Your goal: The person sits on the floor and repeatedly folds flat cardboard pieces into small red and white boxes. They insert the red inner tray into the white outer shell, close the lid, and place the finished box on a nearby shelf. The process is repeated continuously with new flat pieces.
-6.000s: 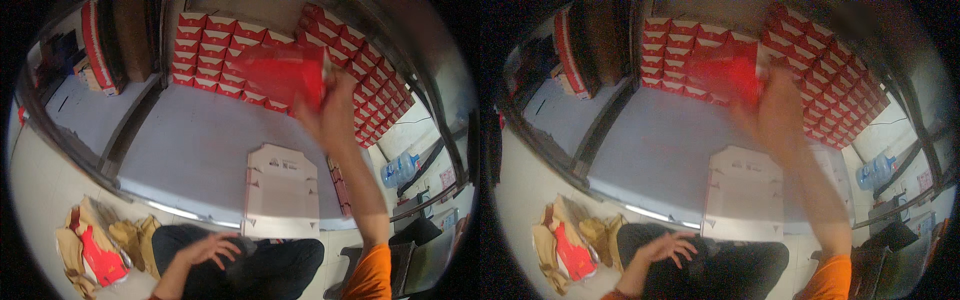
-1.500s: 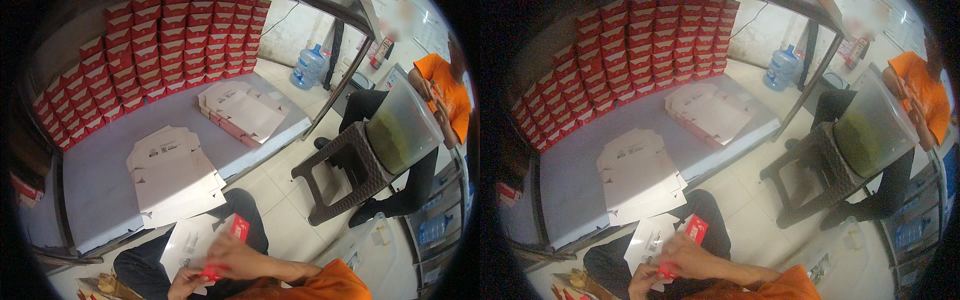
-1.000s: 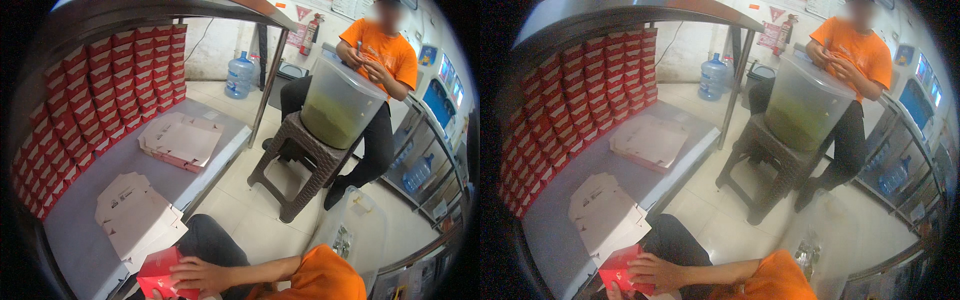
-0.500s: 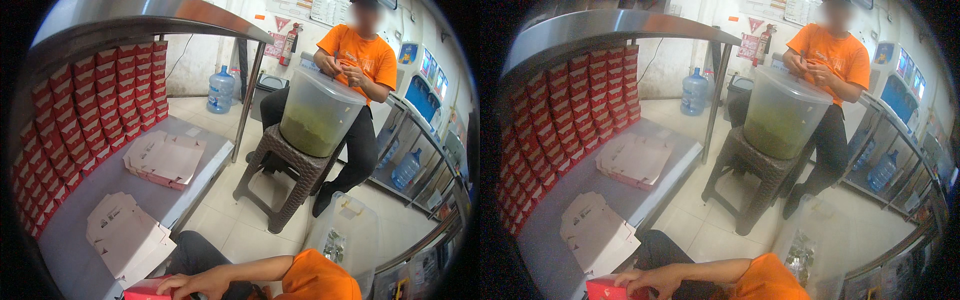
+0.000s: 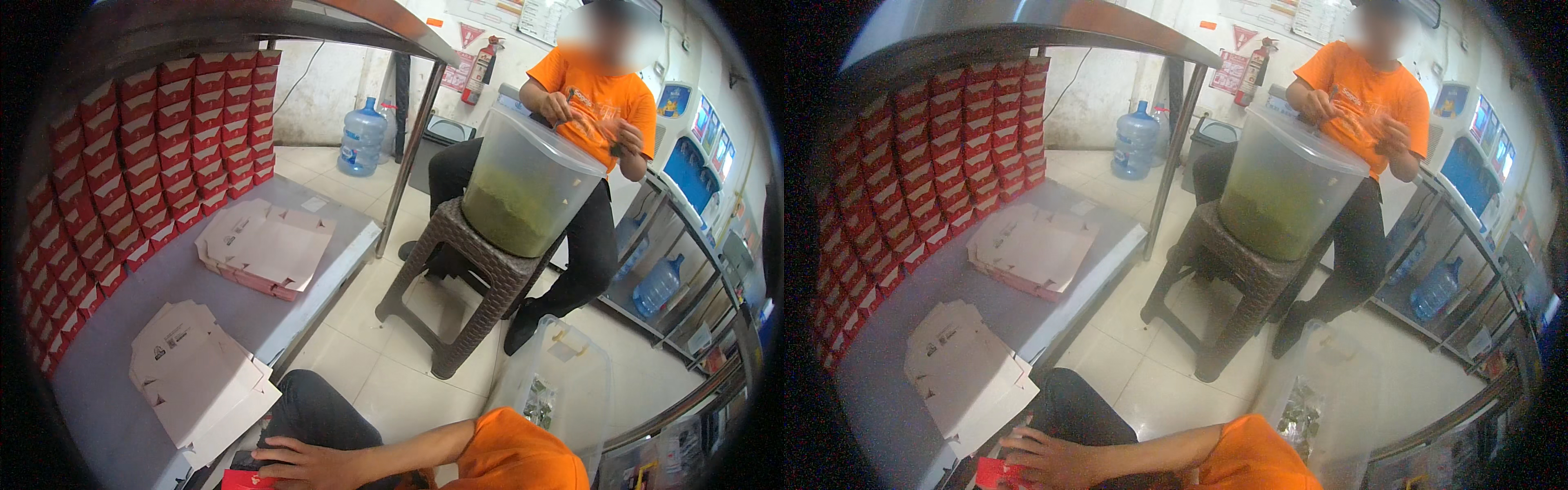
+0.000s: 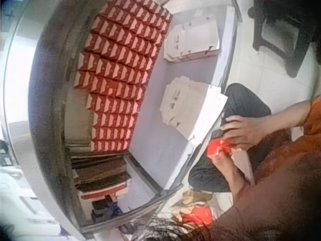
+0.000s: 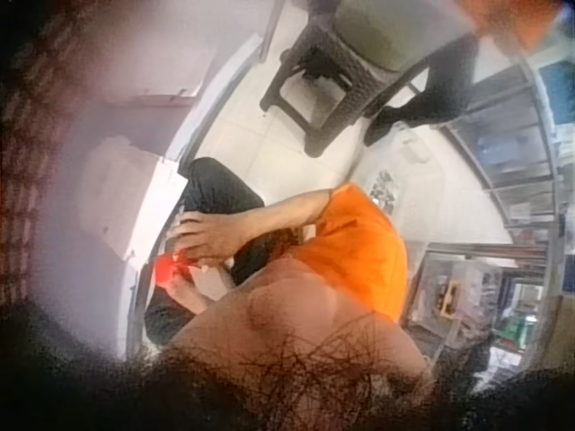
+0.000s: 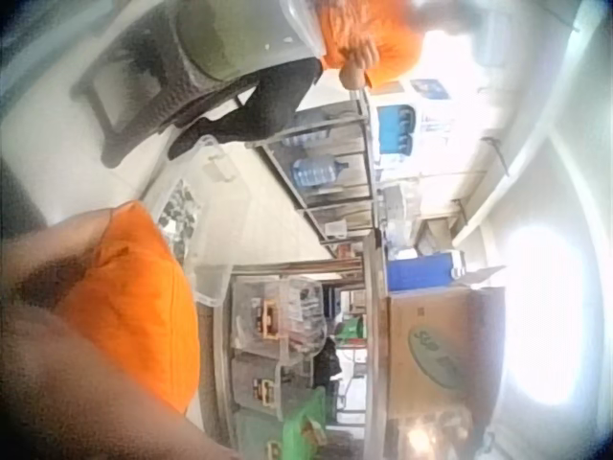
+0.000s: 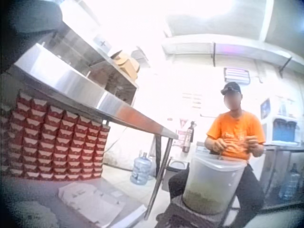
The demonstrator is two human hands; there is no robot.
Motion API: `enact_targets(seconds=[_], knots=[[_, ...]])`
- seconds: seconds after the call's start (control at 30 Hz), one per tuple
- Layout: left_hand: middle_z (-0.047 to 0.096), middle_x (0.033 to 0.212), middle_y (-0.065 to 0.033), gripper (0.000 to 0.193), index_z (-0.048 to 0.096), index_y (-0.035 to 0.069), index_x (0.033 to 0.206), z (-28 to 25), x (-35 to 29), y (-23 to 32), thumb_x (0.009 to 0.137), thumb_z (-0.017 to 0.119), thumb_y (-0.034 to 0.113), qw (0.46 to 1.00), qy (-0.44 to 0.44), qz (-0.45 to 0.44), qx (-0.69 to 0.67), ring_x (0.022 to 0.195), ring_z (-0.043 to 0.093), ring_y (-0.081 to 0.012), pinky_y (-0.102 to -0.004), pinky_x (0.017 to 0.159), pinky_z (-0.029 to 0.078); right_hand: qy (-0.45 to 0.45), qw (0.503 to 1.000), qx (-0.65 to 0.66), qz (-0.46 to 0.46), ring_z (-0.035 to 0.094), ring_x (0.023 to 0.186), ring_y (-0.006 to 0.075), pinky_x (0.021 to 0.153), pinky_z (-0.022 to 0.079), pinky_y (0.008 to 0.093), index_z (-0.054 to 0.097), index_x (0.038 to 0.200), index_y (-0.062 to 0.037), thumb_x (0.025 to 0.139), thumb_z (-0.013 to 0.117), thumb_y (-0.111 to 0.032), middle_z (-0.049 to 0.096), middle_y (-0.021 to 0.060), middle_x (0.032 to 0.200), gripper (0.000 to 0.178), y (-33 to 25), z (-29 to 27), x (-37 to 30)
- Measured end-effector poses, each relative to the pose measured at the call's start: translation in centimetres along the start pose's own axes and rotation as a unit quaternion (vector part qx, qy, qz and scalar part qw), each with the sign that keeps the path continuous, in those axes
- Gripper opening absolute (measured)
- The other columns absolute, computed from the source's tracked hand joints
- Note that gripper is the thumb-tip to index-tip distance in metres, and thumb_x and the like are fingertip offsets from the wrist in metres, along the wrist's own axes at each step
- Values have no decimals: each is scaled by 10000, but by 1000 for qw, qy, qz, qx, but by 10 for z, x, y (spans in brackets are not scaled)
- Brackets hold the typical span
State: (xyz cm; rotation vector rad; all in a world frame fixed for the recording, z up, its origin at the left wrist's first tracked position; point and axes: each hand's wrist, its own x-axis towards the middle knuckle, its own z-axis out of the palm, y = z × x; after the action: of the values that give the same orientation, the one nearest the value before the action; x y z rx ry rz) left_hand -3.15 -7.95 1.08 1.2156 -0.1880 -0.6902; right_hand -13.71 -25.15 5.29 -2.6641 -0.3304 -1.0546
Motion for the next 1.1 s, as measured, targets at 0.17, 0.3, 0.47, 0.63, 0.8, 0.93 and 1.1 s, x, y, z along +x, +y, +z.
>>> enact_targets(seconds=[0.17,0.3,0.47,0.63,0.8,0.93,1.1], knots=[[636,1047,-114,368,551,-12,1191,6,8,-13,956,606,265,1000,-21,-1,3,867,629,-198,-326,750,520,-58,998,-23,20,514,1184,314,995,391,485,686,993,-121,844,702,-321,610,83,1086,249,3,14,-13],[628,1065,-125,387,540,-19,1204,5,15,-28,966,602,280,999,-39,-3,7,908,629,-215,-335,792,524,-194,965,111,140,531,1150,318,991,393,481,700,1026,-163,824,718,-345,620,100,1117,272,6,33,-28],[619,1088,-140,411,526,-27,1219,3,33,-62,978,597,298,998,-59,19,-6,958,629,-235,-345,844,528,-186,835,376,357,521,1236,288,1012,439,390,507,1303,-64,864,665,-170,543,136,1286,478,27,46,-54],[621,1148,-147,417,525,-17,1248,1,51,-72,959,640,261,996,-71,4,45,1010,627,-249,-392,912,527,-176,922,319,128,386,1392,355,1103,354,471,469,1401,-44,840,674,-130,438,175,1448,604,39,32,-65],[608,1191,-149,471,520,-17,1276,1,34,-49,913,652,254,998,-57,3,18,1066,605,-251,-395,954,495,-196,920,261,219,489,1180,410,1036,373,466,479,1397,-84,773,766,-217,461,202,1315,700,30,22,-43],[598,1226,-151,518,517,-16,1298,5,22,-32,877,662,249,999,-51,5,7,1110,588,-253,-398,988,470,-335,861,330,197,546,1139,362,989,435,426,538,1336,-76,830,751,-267,521,194,1261,581,30,16,-33],[585,1268,-153,581,512,-16,1326,2,22,-29,831,674,242,999,-53,4,-6,1165,565,-255,-401,1030,438,62,648,499,572,643,1011,154,860,527,331,609,1238,-38,1026,539,-311,674,105,1106,353,41,16,-37]])
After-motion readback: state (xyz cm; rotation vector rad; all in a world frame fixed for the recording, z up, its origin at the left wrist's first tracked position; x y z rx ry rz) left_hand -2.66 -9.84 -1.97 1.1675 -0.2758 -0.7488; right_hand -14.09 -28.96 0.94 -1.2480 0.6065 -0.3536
